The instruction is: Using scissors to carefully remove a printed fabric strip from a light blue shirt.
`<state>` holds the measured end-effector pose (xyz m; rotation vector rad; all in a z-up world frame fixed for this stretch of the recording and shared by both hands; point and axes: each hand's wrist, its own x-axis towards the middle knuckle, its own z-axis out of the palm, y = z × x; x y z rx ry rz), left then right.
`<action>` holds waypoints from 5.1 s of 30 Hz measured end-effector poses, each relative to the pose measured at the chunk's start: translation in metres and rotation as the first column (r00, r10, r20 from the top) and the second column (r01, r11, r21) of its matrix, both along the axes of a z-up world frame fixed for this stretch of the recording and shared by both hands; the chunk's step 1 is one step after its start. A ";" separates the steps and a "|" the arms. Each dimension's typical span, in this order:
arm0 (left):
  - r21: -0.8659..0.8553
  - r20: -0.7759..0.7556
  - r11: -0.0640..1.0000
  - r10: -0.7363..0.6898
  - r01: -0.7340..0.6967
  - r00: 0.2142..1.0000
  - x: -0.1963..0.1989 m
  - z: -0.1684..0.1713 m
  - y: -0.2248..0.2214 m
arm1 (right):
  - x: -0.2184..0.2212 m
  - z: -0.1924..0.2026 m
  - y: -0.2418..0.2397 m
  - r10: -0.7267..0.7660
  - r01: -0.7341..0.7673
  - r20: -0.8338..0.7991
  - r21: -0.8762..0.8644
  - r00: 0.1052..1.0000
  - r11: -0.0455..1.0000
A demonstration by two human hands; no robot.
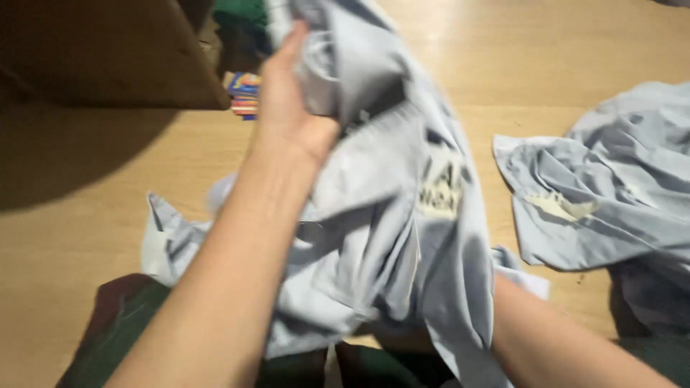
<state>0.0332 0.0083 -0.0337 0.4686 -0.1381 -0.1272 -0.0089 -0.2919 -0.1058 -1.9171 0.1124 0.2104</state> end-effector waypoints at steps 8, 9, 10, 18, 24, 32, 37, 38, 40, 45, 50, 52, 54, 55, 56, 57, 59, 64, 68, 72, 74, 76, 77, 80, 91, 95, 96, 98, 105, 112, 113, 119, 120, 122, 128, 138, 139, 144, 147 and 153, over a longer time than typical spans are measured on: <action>0.065 -0.190 0.938 0.345 -0.339 0.919 -0.025 0.021 0.078 | 0.000 -0.082 -0.055 -0.004 -0.005 -0.074 -0.119 0.997 0.993; 0.061 -0.186 0.939 0.343 -0.338 0.921 -0.024 0.029 0.074 | 0.004 -0.084 -0.058 -0.005 -0.006 -0.080 -0.132 0.997 0.991; 0.103 -0.164 0.908 0.419 -0.407 0.893 -0.026 0.035 0.071 | 0.006 -0.086 -0.062 -0.002 -0.011 -0.090 -0.149 0.996 0.989; 0.194 -0.175 0.866 0.494 -0.462 0.852 -0.040 0.067 0.045 | 0.016 -0.039 -0.059 -0.002 -0.035 -0.166 -0.221 0.986 0.975; 0.246 -0.218 0.836 0.541 -0.491 0.812 -0.057 0.042 0.058 | -0.031 0.087 0.008 0.033 -0.098 -0.242 -0.261 0.970 0.960; 0.292 -0.287 0.814 0.575 -0.502 0.766 -0.043 0.026 0.137 | -0.041 0.100 0.014 0.036 -0.154 -0.332 -0.336 0.943 0.929; 0.312 -0.324 0.804 0.591 -0.506 0.739 -0.101 -0.021 0.177 | -0.043 0.102 0.016 0.032 -0.192 -0.388 -0.383 0.921 0.904; 0.320 -0.338 0.803 0.593 -0.503 0.731 -0.111 -0.031 0.174 | -0.044 0.103 0.015 0.027 -0.198 -0.401 -0.392 0.915 0.898; 0.329 -0.355 0.803 0.592 -0.497 0.723 -0.117 -0.043 0.170 | -0.048 0.104 0.011 0.017 -0.211 -0.429 -0.408 0.903 0.888; 0.294 -0.507 0.817 0.573 -0.496 0.644 -0.125 -0.093 0.194 | -0.059 0.066 0.015 -0.069 0.119 -0.439 0.088 0.896 0.989; 0.423 -0.531 0.795 0.606 -0.435 0.592 -0.140 -0.087 0.211 | -0.089 0.062 -0.023 -0.394 0.398 -0.064 0.214 0.917 0.892; 0.426 -0.520 0.791 0.611 -0.438 0.597 -0.137 -0.089 0.217 | -0.101 0.075 -0.016 -0.253 0.249 -0.076 -0.061 0.964 0.967; 0.432 -0.508 0.791 0.610 -0.433 0.608 -0.131 -0.098 0.233 | -0.114 0.082 0.002 -0.124 0.076 -0.132 -0.322 0.983 0.944; 0.343 -0.473 0.811 0.585 -0.475 0.658 -0.127 -0.106 0.245 | -0.122 0.082 0.019 -0.004 -0.166 -0.342 -0.467 0.940 0.869; 0.249 -0.435 0.824 0.565 -0.509 0.701 -0.126 -0.114 0.260 | -0.129 0.081 0.037 0.068 -0.417 -0.555 -0.533 0.829 0.736; 0.252 -0.439 0.827 0.561 -0.503 0.702 -0.123 -0.111 0.266 | -0.129 0.042 0.032 0.064 -0.416 -0.559 -0.531 0.827 0.739; 0.271 -0.410 0.764 0.641 -0.585 0.649 -0.124 -0.104 0.285 | -0.126 -0.036 0.029 0.182 -0.369 -0.322 -0.764 0.929 0.529; 0.480 -0.432 0.517 0.842 -0.709 0.323 -0.147 -0.073 0.259 | -0.130 -0.038 0.065 0.156 -0.158 -0.055 -0.593 0.986 0.789; 0.943 -0.060 0.100 0.989 -0.318 0.133 -0.158 -0.041 0.156 | -0.130 -0.031 0.061 0.049 0.022 0.105 -0.588 0.993 0.809; 0.839 0.434 -0.538 0.758 0.088 0.487 -0.148 -0.076 0.076 | -0.135 -0.027 0.040 -0.133 0.255 0.242 -0.592 0.961 0.765; 0.765 0.458 -0.581 0.188 -0.277 0.869 -0.168 -0.041 0.001 | -0.137 -0.027 0.036 -0.185 0.259 0.181 -0.696 0.966 0.669; 0.704 0.310 -0.664 -0.030 -0.251 0.950 -0.174 -0.065 0.004 | -0.132 -0.073 0.010 -0.088 0.143 0.115 -0.713 0.990 0.686; 0.630 0.115 -0.733 -0.238 -0.256 0.964 -0.176 -0.077 0.004 | -0.130 -0.096 -0.004 -0.001 0.034 0.046 -0.722 0.999 0.691; 0.634 -0.127 -0.773 -0.096 0.006 0.987 -0.160 -0.116 0.038 | -0.125 -0.112 0.038 0.085 -0.070 0.012 -0.450 0.996 0.890; 0.557 -0.201 -0.650 0.498 0.517 0.844 -0.134 -0.103 0.142 | -0.101 -0.057 0.166 0.431 -0.407 0.022 -0.289 0.902 0.867; 0.603 -0.157 -0.591 0.572 0.537 0.805 -0.136 -0.106 0.137 | -0.119 -0.054 0.170 0.431 -0.433 -0.078 -0.300 0.899 0.850; 0.606 -0.153 -0.594 0.565 0.529 0.810 -0.136 -0.108 0.136 | -0.122 -0.052 0.165 0.424 -0.425 -0.074 -0.303 0.903 0.853; 0.573 -0.142 -0.618 0.571 0.537 0.809 -0.136 -0.110 0.134 | -0.130 -0.046 0.154 0.341 -0.374 -0.155 -0.331 0.927 0.866; 0.561 0.508 -0.802 0.139 -0.204 0.850 -0.164 -0.107 0.039 | -0.151 -0.076 0.055 0.090 -0.051 0.077 -0.410 0.993 0.911; 0.452 0.622 -0.631 -0.283 -0.630 0.730 -0.225 -0.145 -0.025 | -0.169 -0.002 -0.091 -0.319 0.203 0.086 -0.912 0.944 0.357; 0.472 0.600 -0.583 -0.337 -0.661 0.726 -0.231 -0.146 -0.023 | -0.168 -0.004 -0.118 -0.283 0.218 0.155 -0.954 0.946 0.205; 0.568 0.502 -0.585 -0.310 -0.578 0.807 -0.234 -0.150 -0.009 | -0.161 -0.037 -0.147 -0.230 0.109 0.057 -0.970 0.972 0.219; 0.563 0.501 -0.593 -0.309 -0.576 0.808 -0.236 -0.148 -0.009 | -0.161 -0.042 -0.154 -0.224 0.109 0.057 -0.968 0.973 0.226; 0.605 0.419 -0.593 -0.330 -0.531 0.846 -0.241 -0.148 -0.011 | -0.162 -0.052 -0.171 -0.253 0.182 0.122 -0.956 0.960 0.230; 0.794 0.253 -0.463 -0.337 -0.394 0.907 -0.247 -0.125 -0.019 | -0.167 0.002 -0.104 -0.114 0.319 0.375 -0.547 0.920 0.774; 0.963 -0.160 0.229 0.049 0.144 0.986 -0.241 -0.114 -0.015 | -0.248 0.022 0.083 0.418 -0.417 -0.054 -0.257 0.907 0.872; 0.971 -0.091 0.224 0.042 0.080 0.995 -0.238 -0.128 -0.013 | -0.256 0.024 0.093 0.423 -0.441 -0.123 -0.233 0.898 0.867; 0.983 0.024 0.164 0.333 -0.083 0.943 -0.213 -0.129 0.025 | -0.250 0.030 0.074 0.234 -0.268 -0.213 -0.148 0.949 0.952; 0.982 0.120 0.009 0.734 -0.186 0.669 -0.217 -0.103 0.056 | -0.225 0.030 0.012 -0.491 0.501 0.101 -0.149 0.865 0.852; 0.784 -0.269 -0.465 0.345 0.412 0.899 -0.244 -0.066 0.044 | -0.153 -0.049 -0.149 -0.687 0.751 -0.305 0.295 0.659 0.590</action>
